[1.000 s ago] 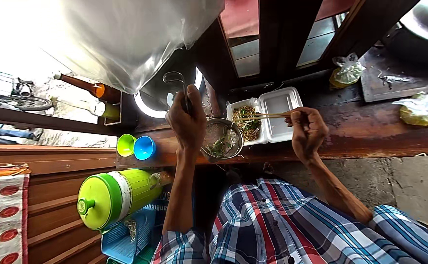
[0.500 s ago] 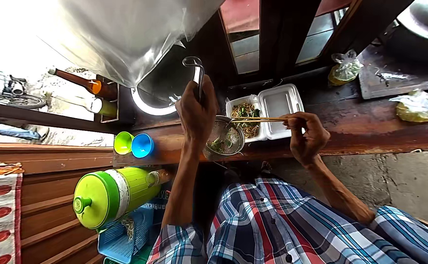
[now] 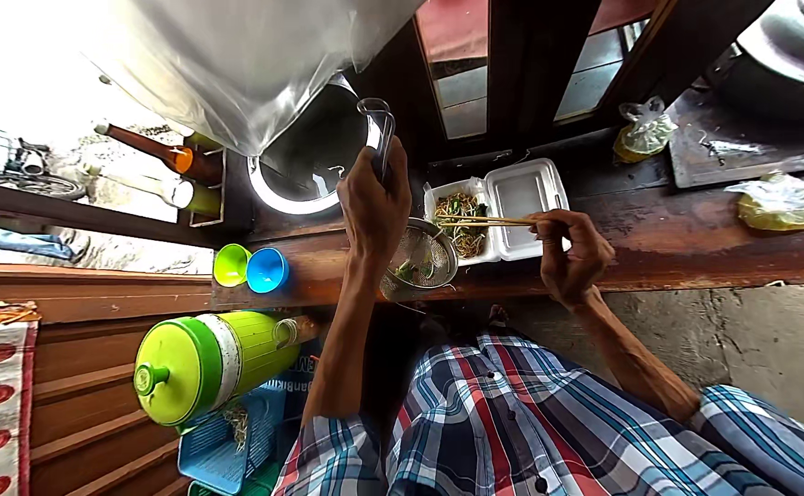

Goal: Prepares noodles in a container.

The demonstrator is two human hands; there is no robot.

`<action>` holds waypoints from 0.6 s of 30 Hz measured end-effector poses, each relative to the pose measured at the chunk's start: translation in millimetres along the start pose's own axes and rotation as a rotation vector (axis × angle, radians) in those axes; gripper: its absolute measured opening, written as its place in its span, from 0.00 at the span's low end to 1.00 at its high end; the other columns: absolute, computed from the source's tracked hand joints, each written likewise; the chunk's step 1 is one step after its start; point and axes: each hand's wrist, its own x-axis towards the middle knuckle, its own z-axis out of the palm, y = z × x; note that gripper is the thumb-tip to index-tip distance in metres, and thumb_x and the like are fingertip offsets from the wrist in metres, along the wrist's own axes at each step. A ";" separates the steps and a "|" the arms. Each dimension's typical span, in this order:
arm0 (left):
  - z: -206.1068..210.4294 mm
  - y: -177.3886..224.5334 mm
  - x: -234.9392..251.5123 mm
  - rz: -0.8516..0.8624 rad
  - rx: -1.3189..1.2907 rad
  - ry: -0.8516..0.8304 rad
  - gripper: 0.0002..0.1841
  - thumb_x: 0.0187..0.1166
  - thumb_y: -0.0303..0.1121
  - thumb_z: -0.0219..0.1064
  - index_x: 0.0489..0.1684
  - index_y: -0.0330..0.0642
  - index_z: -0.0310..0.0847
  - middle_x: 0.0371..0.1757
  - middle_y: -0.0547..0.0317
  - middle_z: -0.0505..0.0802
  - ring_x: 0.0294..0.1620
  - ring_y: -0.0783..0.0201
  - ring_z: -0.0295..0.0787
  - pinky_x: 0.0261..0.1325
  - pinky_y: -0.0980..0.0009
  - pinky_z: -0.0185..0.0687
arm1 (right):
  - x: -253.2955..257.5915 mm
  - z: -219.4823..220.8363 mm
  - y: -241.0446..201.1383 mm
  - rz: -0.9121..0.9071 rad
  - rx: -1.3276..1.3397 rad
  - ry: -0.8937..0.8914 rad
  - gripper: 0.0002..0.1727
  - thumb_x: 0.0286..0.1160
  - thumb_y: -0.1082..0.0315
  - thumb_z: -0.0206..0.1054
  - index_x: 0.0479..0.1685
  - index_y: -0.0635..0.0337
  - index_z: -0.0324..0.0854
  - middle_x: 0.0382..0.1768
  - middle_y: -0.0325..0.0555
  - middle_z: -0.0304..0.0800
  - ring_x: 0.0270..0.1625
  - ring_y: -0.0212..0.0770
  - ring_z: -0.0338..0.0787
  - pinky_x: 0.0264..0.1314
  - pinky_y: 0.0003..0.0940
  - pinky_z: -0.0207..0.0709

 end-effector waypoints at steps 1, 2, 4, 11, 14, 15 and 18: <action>0.5 -0.7 0.0 -0.004 0.005 -0.001 0.22 0.91 0.41 0.56 0.19 0.44 0.69 0.14 0.70 0.68 0.14 0.78 0.64 0.21 0.78 0.60 | 1.5 -1.3 0.4 0.003 0.002 0.015 0.08 0.86 0.72 0.62 0.48 0.68 0.83 0.43 0.51 0.96 0.43 0.36 0.95 0.46 0.32 0.90; 0.5 -1.0 -0.1 -0.008 0.010 0.001 0.22 0.91 0.41 0.56 0.18 0.44 0.69 0.14 0.70 0.68 0.14 0.78 0.64 0.21 0.79 0.60 | 2.4 -2.0 -0.2 0.005 0.006 0.028 0.08 0.86 0.73 0.62 0.47 0.69 0.83 0.43 0.51 0.96 0.42 0.36 0.95 0.46 0.31 0.89; -1.4 -1.3 -0.8 -0.014 0.021 0.011 0.22 0.90 0.41 0.56 0.19 0.43 0.70 0.14 0.70 0.68 0.14 0.79 0.64 0.21 0.80 0.60 | 3.3 -2.8 -6.4 0.019 0.030 0.040 0.08 0.85 0.73 0.61 0.47 0.68 0.84 0.42 0.50 0.96 0.41 0.35 0.95 0.46 0.31 0.90; -39.1 -20.9 -31.8 -0.030 -0.069 0.013 0.22 0.93 0.47 0.53 0.25 0.45 0.68 0.15 0.63 0.68 0.09 0.70 0.60 0.13 0.75 0.57 | -25.1 28.0 -49.2 0.119 0.114 -0.267 0.11 0.86 0.68 0.61 0.49 0.65 0.87 0.39 0.47 0.94 0.41 0.37 0.93 0.46 0.34 0.88; -61.1 -54.1 -40.4 -0.131 -0.267 0.105 0.20 0.94 0.48 0.52 0.27 0.50 0.72 0.15 0.67 0.73 0.10 0.70 0.68 0.13 0.71 0.70 | -26.1 46.0 -69.0 0.102 0.105 -0.413 0.17 0.89 0.63 0.57 0.60 0.61 0.88 0.52 0.47 0.95 0.53 0.43 0.92 0.57 0.38 0.85; -68.9 -66.4 -41.9 -0.148 -0.392 0.169 0.20 0.94 0.46 0.50 0.24 0.54 0.71 0.15 0.71 0.73 0.11 0.72 0.68 0.15 0.73 0.70 | -25.2 49.1 -75.9 0.093 0.121 -0.430 0.19 0.90 0.60 0.56 0.66 0.60 0.87 0.59 0.47 0.94 0.59 0.44 0.90 0.63 0.38 0.83; -88.9 -93.8 -49.8 -0.196 -0.748 0.343 0.23 0.94 0.41 0.41 0.18 0.60 0.65 0.11 0.76 0.68 0.08 0.75 0.62 0.13 0.79 0.63 | -23.7 51.1 -91.1 0.106 0.198 -0.391 0.23 0.91 0.55 0.56 0.72 0.61 0.82 0.63 0.48 0.91 0.62 0.40 0.87 0.67 0.35 0.80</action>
